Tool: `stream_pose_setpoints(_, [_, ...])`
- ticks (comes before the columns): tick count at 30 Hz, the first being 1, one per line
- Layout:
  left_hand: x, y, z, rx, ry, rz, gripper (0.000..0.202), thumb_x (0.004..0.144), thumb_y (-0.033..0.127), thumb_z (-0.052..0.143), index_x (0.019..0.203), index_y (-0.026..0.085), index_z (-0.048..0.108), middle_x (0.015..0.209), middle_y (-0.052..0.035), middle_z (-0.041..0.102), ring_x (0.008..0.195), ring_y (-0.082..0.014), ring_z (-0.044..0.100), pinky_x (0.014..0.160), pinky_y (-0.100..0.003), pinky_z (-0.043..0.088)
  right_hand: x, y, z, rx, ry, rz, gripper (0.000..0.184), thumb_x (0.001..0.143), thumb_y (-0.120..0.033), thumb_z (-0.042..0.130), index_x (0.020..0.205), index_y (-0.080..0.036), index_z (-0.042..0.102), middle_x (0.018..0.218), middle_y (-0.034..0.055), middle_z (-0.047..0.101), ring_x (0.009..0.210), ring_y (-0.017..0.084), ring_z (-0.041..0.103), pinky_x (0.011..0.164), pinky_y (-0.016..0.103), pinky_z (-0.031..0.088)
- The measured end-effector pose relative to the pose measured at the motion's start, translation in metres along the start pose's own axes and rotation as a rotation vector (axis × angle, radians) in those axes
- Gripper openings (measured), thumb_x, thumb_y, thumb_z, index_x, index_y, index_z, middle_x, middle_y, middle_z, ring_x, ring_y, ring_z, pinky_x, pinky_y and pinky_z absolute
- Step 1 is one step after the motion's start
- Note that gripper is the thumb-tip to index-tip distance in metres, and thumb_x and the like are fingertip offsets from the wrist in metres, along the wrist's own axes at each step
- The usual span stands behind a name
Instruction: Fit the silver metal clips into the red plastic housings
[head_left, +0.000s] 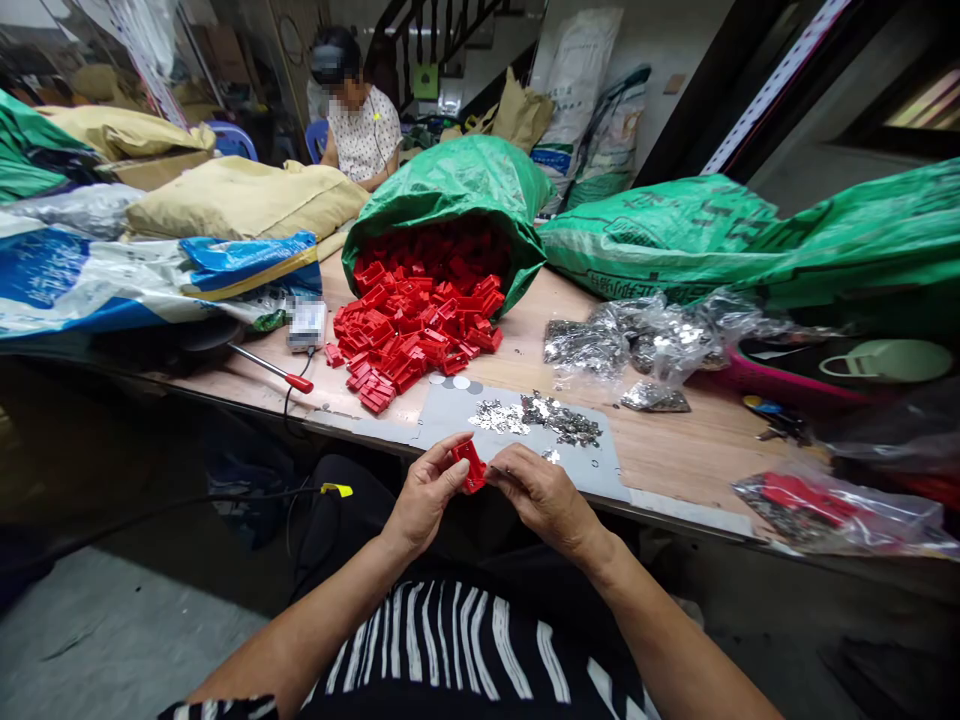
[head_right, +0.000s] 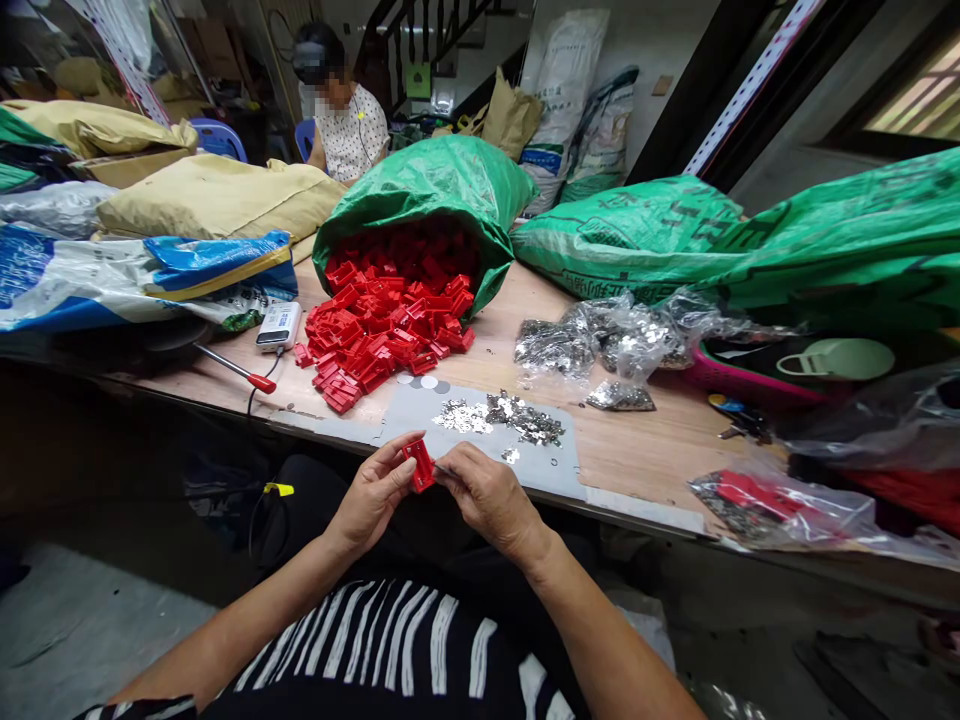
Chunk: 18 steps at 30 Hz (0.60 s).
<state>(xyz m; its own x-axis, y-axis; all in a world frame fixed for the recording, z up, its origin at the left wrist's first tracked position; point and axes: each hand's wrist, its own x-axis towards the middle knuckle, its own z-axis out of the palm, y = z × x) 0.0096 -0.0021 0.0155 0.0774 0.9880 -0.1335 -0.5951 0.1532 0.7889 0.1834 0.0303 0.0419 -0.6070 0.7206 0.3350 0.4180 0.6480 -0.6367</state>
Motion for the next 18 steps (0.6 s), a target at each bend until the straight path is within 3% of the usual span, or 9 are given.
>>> stream_pose_setpoints(9, [0.0003, -0.0019, -0.0004, 0.103, -0.005, 0.032, 0.044, 0.075, 0.031, 0.072, 0.118, 0.022, 0.065, 0.084, -0.0007, 0.066, 0.072, -0.0105, 0.056, 0.067, -0.022, 0.044, -0.0051, -0.0026, 0.0026, -0.078, -0.007, 0.002, 0.017, 0.095, -0.020, 0.044, 0.096, -0.024, 0.061, 0.087, 0.0061, 0.062, 0.081, 0.018, 0.059, 0.074, 0.030, 0.049])
stream_pose_setpoints(14, [-0.0002, -0.0015, -0.0005, 0.100, -0.016, 0.015, 0.044, 0.074, 0.031, 0.073, 0.117, 0.022, 0.067, 0.090, -0.0025, 0.068, 0.075, -0.0119, 0.058, 0.071, -0.023, 0.045, -0.0035, -0.0054, -0.0011, 0.084, -0.039, 0.029, 0.014, 0.092, -0.019, 0.051, 0.088, -0.023, 0.063, 0.084, 0.0049, 0.063, 0.078, 0.017, 0.059, 0.071, 0.029, 0.048])
stream_pose_setpoints(18, [0.0002, -0.0036, -0.0041, 0.175, -0.062, 0.041, 0.041, 0.076, 0.030, 0.071, 0.117, 0.023, 0.067, 0.102, -0.0048, 0.069, 0.087, -0.0163, 0.061, 0.082, -0.027, 0.046, -0.0039, -0.0035, -0.0011, 0.207, -0.060, 0.173, 0.001, 0.084, -0.021, 0.062, 0.085, -0.022, 0.062, 0.081, 0.0019, 0.063, 0.070, 0.014, 0.057, 0.063, 0.026, 0.045])
